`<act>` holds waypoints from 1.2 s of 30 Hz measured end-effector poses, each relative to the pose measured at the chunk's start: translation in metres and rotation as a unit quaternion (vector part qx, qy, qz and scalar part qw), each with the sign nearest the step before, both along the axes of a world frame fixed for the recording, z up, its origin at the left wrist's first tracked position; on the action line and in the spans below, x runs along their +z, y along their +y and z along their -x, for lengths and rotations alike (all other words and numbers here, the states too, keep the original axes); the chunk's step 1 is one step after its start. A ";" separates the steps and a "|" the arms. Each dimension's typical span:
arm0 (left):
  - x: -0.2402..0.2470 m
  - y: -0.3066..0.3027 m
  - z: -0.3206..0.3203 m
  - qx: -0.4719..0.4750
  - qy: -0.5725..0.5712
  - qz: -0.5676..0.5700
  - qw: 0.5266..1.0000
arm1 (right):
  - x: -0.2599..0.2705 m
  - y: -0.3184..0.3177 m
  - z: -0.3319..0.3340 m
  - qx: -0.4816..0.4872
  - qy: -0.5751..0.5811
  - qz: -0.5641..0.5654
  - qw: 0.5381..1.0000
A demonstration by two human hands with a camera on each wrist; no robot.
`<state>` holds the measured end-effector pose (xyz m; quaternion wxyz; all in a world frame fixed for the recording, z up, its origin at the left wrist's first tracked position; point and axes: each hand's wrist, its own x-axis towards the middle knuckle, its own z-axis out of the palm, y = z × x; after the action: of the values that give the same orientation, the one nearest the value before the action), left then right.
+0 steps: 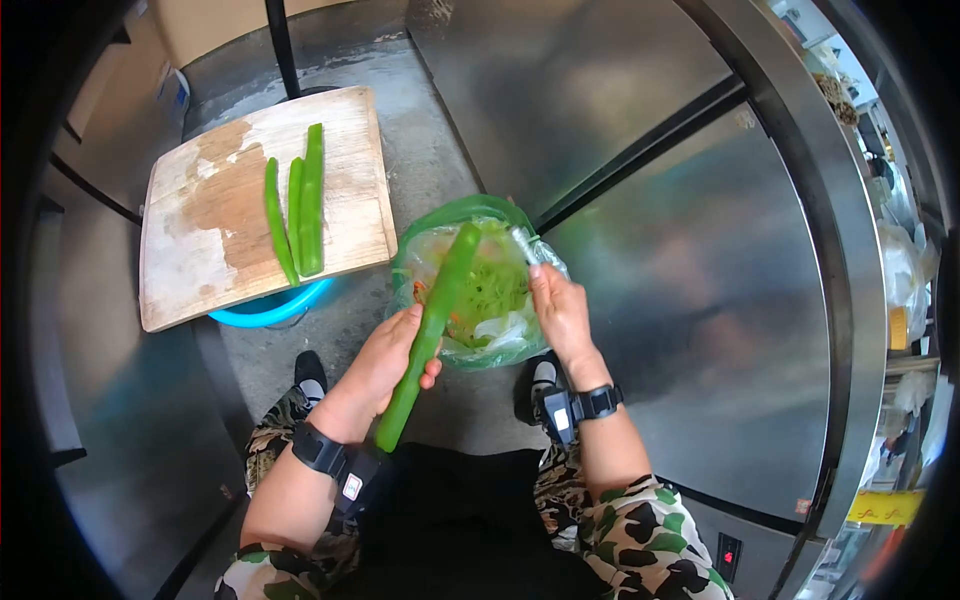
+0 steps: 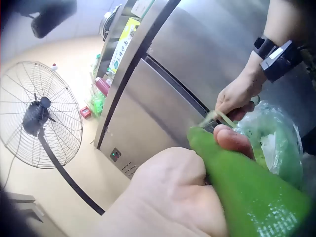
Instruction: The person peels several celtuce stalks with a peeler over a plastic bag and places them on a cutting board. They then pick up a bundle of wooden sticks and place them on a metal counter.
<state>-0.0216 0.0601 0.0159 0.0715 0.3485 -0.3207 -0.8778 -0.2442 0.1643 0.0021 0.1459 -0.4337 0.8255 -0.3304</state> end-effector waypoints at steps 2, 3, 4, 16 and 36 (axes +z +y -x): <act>-0.001 -0.007 0.003 0.028 -0.017 -0.013 0.999 | 0.007 0.003 -0.021 0.073 -0.096 -0.012 0.993; -0.002 -0.008 0.005 0.040 -0.020 -0.023 0.999 | 0.013 0.003 -0.031 0.118 -0.109 -0.026 0.987; -0.002 -0.008 0.007 0.047 -0.019 -0.027 0.998 | 0.016 0.004 -0.041 0.161 -0.123 -0.040 0.978; 0.012 0.008 0.004 -0.073 0.007 -0.004 0.997 | -0.019 -0.006 0.016 -0.030 0.041 -0.002 0.999; 0.014 0.005 0.001 -0.071 -0.035 0.049 0.996 | -0.008 -0.011 0.000 0.020 -0.031 -0.030 0.999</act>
<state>-0.0221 0.0652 0.0303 0.0144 0.3515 -0.3895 -0.8512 -0.2446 0.1534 -0.0056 0.1911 -0.4351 0.8214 -0.3155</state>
